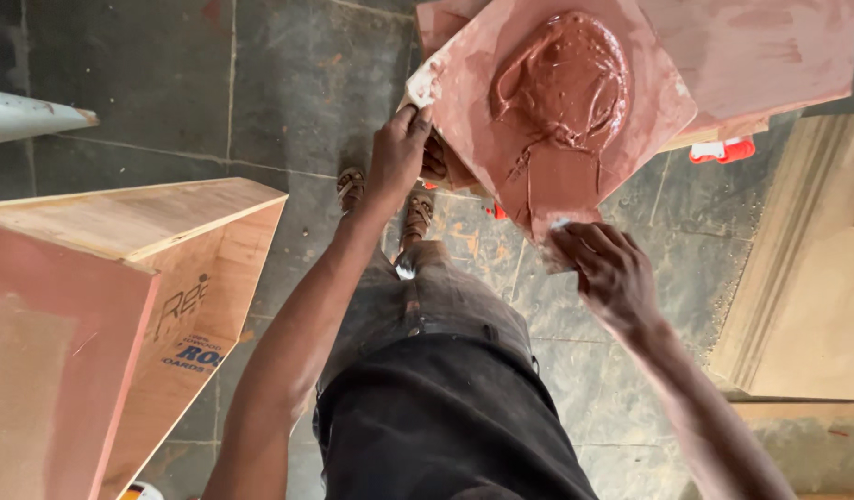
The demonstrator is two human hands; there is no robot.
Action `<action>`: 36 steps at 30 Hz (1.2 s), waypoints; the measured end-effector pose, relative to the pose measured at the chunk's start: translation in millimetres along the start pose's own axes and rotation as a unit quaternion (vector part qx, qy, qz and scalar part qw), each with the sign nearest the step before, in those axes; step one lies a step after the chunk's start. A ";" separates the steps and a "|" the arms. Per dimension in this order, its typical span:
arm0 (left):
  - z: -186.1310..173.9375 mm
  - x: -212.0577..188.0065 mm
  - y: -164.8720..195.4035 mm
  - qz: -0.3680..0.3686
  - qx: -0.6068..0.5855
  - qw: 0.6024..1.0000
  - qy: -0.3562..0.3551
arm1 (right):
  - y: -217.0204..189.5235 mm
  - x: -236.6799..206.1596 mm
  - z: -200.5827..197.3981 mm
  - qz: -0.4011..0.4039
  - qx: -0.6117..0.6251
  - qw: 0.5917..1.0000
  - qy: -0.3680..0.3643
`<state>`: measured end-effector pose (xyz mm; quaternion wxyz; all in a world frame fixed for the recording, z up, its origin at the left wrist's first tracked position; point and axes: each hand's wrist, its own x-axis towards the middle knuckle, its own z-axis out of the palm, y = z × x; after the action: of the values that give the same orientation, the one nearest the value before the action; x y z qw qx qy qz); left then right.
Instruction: The person sands the edges of a wooden panel and then applies reddish-brown wood filler to several boards and furniture components using a spatula and a putty tray.
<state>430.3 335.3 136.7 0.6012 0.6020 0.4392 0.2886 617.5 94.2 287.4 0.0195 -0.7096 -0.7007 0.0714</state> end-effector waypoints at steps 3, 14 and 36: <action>-3.6 -1.4 8.2 -0.100 -0.113 0.988 -0.033 | 12.7 23.7 -17.0 -0.001 0.105 0.995 0.004; -5.2 -3.2 30.2 -0.151 -0.110 0.982 -0.030 | -6.1 16.8 1.2 -0.082 0.104 0.991 0.021; -8.4 -3.5 28.7 -0.153 -0.108 0.982 0.004 | 5.2 35.6 -32.4 0.071 0.106 0.991 0.035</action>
<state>426.5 339.3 166.3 0.6981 0.4581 0.4947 0.2412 627.1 131.9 316.1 0.1138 -0.7535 -0.6361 0.1214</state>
